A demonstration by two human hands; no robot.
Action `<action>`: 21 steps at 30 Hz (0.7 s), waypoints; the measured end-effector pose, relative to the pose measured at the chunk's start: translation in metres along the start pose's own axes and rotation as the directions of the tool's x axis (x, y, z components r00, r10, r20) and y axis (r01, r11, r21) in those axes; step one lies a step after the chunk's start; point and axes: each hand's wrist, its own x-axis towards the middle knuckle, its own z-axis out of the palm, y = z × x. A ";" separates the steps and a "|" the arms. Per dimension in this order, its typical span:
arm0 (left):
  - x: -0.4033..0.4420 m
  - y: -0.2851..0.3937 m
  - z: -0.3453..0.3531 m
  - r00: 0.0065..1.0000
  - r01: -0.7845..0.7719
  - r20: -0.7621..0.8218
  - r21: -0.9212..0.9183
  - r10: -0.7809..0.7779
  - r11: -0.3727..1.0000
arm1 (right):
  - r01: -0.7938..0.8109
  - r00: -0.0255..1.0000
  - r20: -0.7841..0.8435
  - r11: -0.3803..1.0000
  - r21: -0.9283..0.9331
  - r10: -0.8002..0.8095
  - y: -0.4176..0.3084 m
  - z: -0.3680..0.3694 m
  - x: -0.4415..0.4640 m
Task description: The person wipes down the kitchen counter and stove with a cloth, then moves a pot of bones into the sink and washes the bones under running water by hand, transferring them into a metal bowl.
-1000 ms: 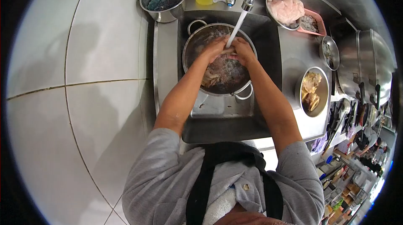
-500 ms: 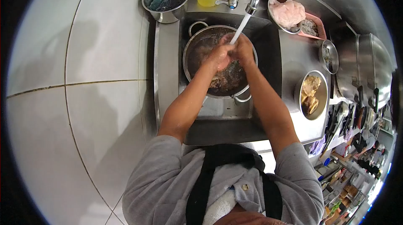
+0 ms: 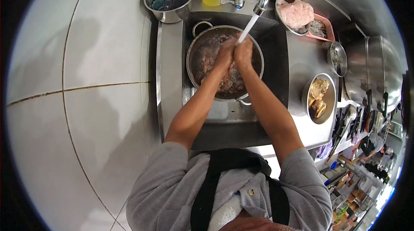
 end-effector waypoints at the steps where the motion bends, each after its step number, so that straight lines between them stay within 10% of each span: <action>1: 0.002 0.003 0.007 0.987 0.002 -0.158 -0.081 -0.015 0.997 | 0.138 0.990 0.004 0.989 -0.046 -0.138 -0.001 0.003 -0.010; 2: 0.000 0.006 0.008 0.980 0.075 -0.180 -0.085 -0.090 0.994 | 0.275 0.961 0.011 0.957 -0.088 -0.275 -0.003 0.004 -0.015; 5: -0.010 0.017 -0.002 0.964 0.258 -0.069 0.003 -0.257 0.966 | -0.054 0.973 0.213 0.983 -0.177 0.092 -0.008 -0.020 -0.003; 7: -0.019 0.012 0.008 0.989 0.095 -0.124 0.169 -0.075 0.981 | -0.192 0.924 0.206 0.856 -0.480 0.323 -0.026 -0.026 0.005; 10: 0.012 -0.029 0.008 0.845 -0.313 -0.265 0.458 0.464 0.832 | -0.512 0.849 0.119 0.857 -0.059 0.515 0.005 -0.011 0.016; 12: 0.038 -0.048 -0.003 0.795 -0.271 -0.431 0.374 0.426 0.887 | 0.001 0.999 0.041 0.999 -0.035 0.001 0.013 0.000 -0.007; 13: 0.023 -0.017 -0.009 0.940 -0.241 -0.229 0.070 0.251 0.968 | 0.253 0.966 -0.010 0.951 -0.177 -0.258 0.020 0.006 -0.018; 15: 0.011 0.002 -0.009 0.950 -0.138 -0.263 0.125 0.167 0.982 | 0.571 0.806 0.004 0.776 -0.266 -0.592 0.015 0.001 -0.023; 17: -0.015 0.031 0.006 0.979 0.112 -0.165 -0.038 -0.117 0.993 | 0.038 0.991 0.123 0.994 0.098 -0.050 0.007 -0.011 -0.012; 18: -0.018 0.022 0.011 0.989 0.015 -0.149 -0.026 -0.019 1.000 | -0.277 0.944 0.250 0.932 0.236 0.217 0.004 -0.015 -0.007; 21: -0.022 0.013 0.023 0.996 -0.092 0.005 -0.099 0.093 0.991 | -0.411 0.912 0.216 0.795 0.447 0.350 -0.009 -0.020 -0.003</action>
